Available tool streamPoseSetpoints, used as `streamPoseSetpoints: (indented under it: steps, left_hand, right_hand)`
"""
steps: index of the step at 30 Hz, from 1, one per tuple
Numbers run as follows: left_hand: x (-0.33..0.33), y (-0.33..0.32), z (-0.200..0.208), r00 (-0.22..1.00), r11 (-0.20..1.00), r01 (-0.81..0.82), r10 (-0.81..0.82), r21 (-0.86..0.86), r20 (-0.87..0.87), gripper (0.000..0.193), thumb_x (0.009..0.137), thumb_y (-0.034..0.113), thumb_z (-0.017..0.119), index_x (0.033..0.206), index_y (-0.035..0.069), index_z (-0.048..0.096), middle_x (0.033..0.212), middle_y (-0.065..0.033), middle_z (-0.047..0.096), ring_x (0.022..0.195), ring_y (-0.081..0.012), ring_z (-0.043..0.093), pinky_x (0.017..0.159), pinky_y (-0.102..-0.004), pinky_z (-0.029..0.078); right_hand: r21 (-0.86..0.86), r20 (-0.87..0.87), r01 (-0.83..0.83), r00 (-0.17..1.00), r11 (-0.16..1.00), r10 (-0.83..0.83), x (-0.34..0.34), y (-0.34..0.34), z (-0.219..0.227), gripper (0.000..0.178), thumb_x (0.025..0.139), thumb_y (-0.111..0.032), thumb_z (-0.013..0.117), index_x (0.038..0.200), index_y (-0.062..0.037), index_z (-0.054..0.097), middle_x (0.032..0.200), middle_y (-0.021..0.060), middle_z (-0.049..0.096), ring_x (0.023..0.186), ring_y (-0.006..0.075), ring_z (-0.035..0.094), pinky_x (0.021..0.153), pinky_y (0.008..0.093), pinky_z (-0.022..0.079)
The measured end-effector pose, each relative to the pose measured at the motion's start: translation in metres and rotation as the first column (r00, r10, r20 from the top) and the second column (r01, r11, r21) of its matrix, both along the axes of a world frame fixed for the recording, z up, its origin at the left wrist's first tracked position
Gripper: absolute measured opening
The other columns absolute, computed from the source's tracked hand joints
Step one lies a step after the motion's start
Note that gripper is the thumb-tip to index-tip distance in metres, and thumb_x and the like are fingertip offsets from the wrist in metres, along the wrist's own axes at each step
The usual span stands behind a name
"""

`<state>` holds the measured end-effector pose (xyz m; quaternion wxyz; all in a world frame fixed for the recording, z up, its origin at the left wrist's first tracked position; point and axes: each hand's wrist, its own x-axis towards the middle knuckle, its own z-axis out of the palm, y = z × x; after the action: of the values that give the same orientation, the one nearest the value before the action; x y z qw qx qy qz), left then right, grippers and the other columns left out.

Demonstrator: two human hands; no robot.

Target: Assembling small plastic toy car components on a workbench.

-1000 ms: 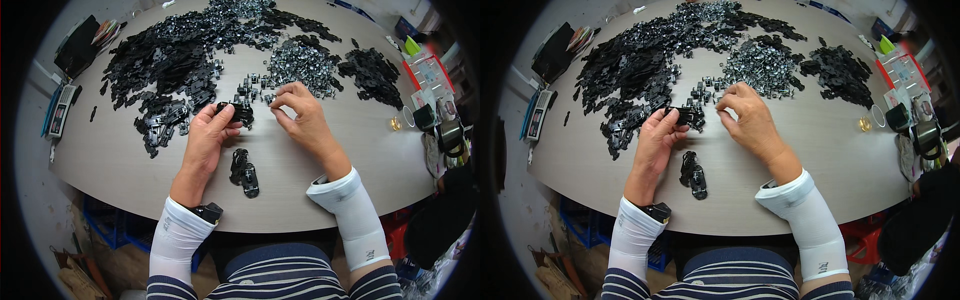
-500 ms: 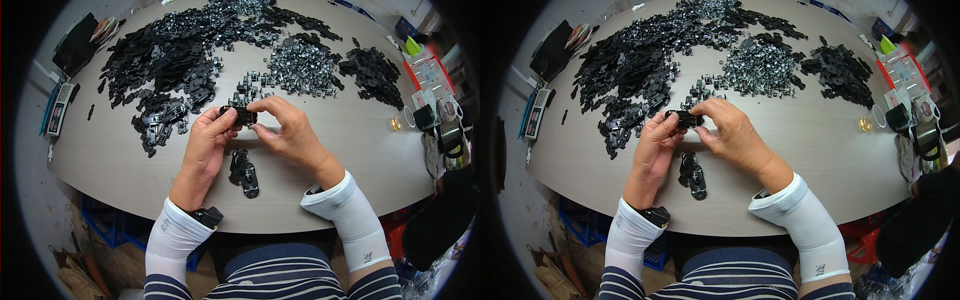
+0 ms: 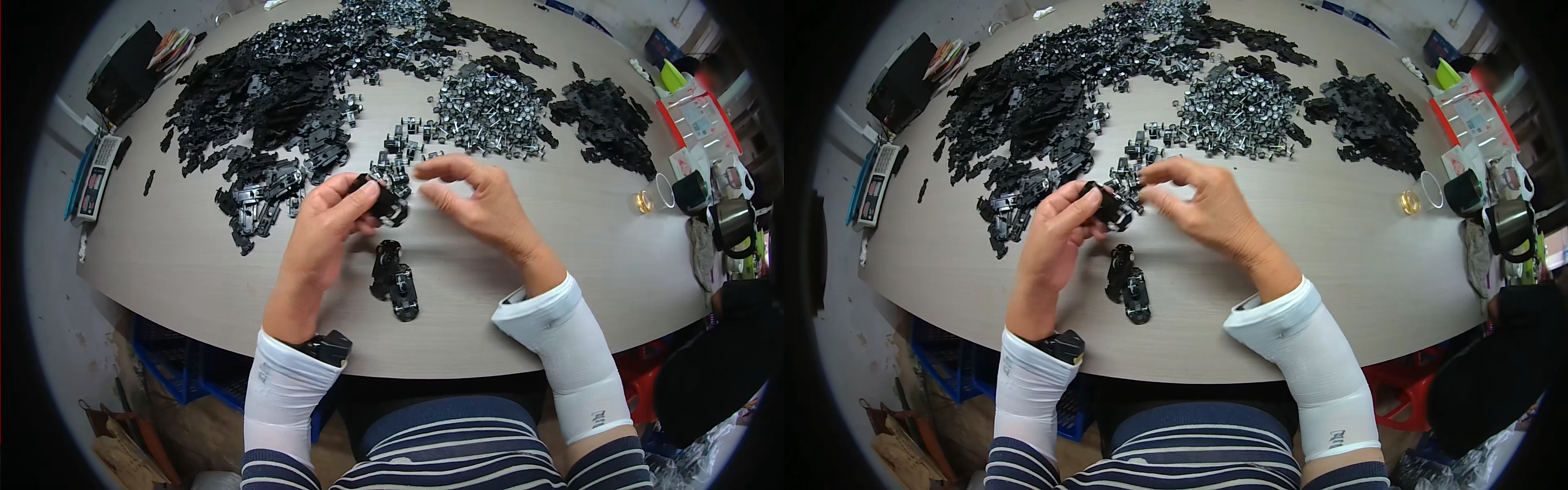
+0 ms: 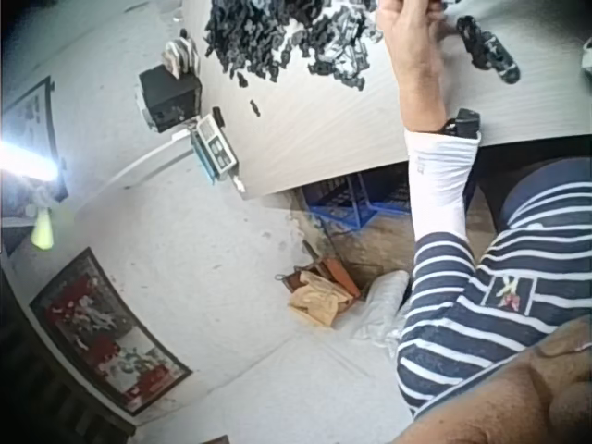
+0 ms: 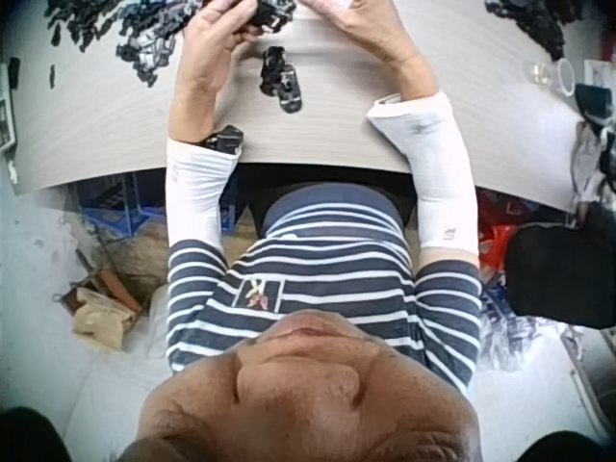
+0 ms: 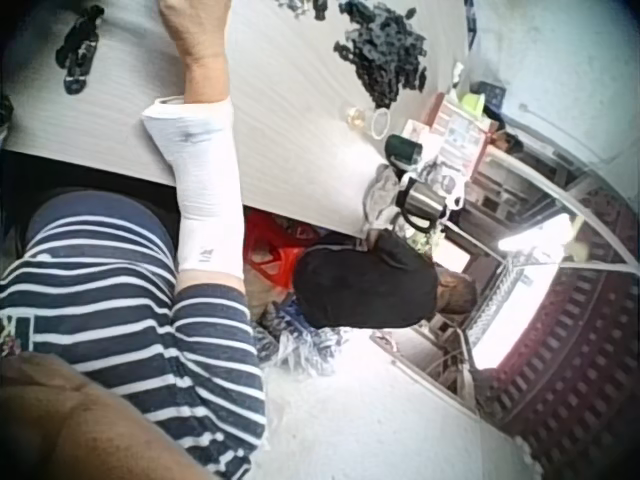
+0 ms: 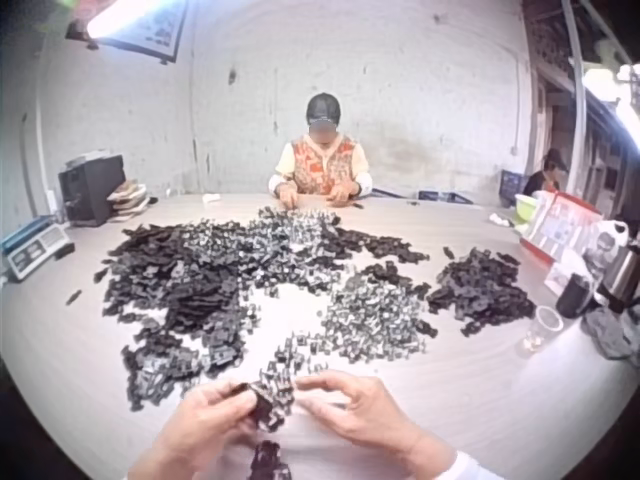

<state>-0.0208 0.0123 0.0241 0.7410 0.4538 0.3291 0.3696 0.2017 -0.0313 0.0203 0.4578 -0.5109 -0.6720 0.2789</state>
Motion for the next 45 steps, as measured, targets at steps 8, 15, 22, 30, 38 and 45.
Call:
streamPoseSetpoints:
  steps: [8, 15, 22, 30, 38, 45]
  left_hand:
    - [-0.029, -0.028, -0.009, 0.824, 0.924, 0.277, -0.087, 0.264, -0.561, 0.034, 0.096, 0.023, 0.066, 0.123, 0.001, 0.064, 0.094, 0.0000, 0.064, 0.074, -0.0063, 0.055, 0.066, -0.0220, 0.046]
    - [-0.025, -0.034, -0.004, 0.650, 0.748, 0.389, 0.192, 0.538, -0.736, 0.041, 0.091, 0.027, 0.069, 0.120, -0.002, 0.065, 0.089, -0.0154, 0.060, 0.077, -0.0296, 0.060, 0.072, -0.0372, 0.049]
    - [-0.067, 0.008, -0.013, 0.450, 0.591, 0.215, 0.647, 0.778, -0.616, 0.025, 0.090, 0.019, 0.068, 0.106, -0.001, 0.067, 0.092, -0.0150, 0.063, 0.076, -0.0316, 0.063, 0.072, -0.0408, 0.051]
    - [-0.063, 0.051, -0.014, 0.153, 0.457, 0.463, 0.803, 0.760, -0.576, 0.016, 0.086, 0.008, 0.068, 0.101, 0.002, 0.067, 0.105, -0.0116, 0.062, 0.103, -0.0319, 0.057, 0.082, -0.0423, 0.050]
    - [-0.081, 0.062, -0.026, 0.238, 0.418, 0.351, 0.825, 0.838, -0.512, 0.010, 0.088, 0.007, 0.064, 0.096, 0.002, 0.067, 0.091, -0.0148, 0.066, 0.088, -0.0354, 0.063, 0.079, -0.0431, 0.050]
    - [-0.055, 0.037, 0.000, 0.485, 0.404, 0.228, 0.742, 0.886, -0.463, 0.015, 0.093, 0.011, 0.060, 0.103, 0.003, 0.067, 0.095, -0.0162, 0.069, 0.085, -0.0359, 0.066, 0.073, -0.0426, 0.053]
  right_hand:
    - [0.008, 0.229, 0.272, 0.936, 0.962, -0.267, 0.020, 0.023, -0.026, 0.022, 0.086, -0.013, 0.069, 0.107, -0.0045, 0.071, 0.090, 0.0116, 0.067, 0.082, 0.0244, 0.065, 0.075, 0.0361, 0.052]
    - [0.084, 0.494, 0.215, 0.839, 0.973, -0.228, 0.012, 0.031, -0.025, 0.021, 0.085, -0.011, 0.067, 0.104, -0.0046, 0.069, 0.093, 0.0134, 0.062, 0.093, 0.0328, 0.062, 0.082, 0.0426, 0.051]
    - [0.034, 0.375, 0.194, 0.907, 0.981, -0.192, 0.017, 0.008, -0.022, 0.012, 0.082, -0.004, 0.065, 0.094, -0.0012, 0.065, 0.095, 0.0130, 0.064, 0.092, 0.0322, 0.062, 0.083, 0.0413, 0.051]
    - [0.039, 0.365, 0.215, 0.906, 0.976, -0.214, 0.022, 0.006, -0.026, 0.013, 0.080, -0.005, 0.069, 0.090, -0.0005, 0.063, 0.091, 0.0131, 0.064, 0.089, 0.0309, 0.062, 0.081, 0.0407, 0.051]
    - [0.103, 0.458, 0.251, 0.847, 0.962, -0.270, 0.021, 0.005, -0.026, 0.013, 0.080, -0.010, 0.073, 0.085, -0.0022, 0.063, 0.088, 0.0117, 0.061, 0.090, 0.0305, 0.060, 0.080, 0.0413, 0.050]
    - [0.115, 0.451, 0.266, 0.844, 0.957, -0.289, 0.018, 0.005, -0.025, 0.013, 0.080, -0.010, 0.072, 0.084, -0.0024, 0.063, 0.088, 0.0114, 0.061, 0.090, 0.0305, 0.060, 0.080, 0.0411, 0.051]
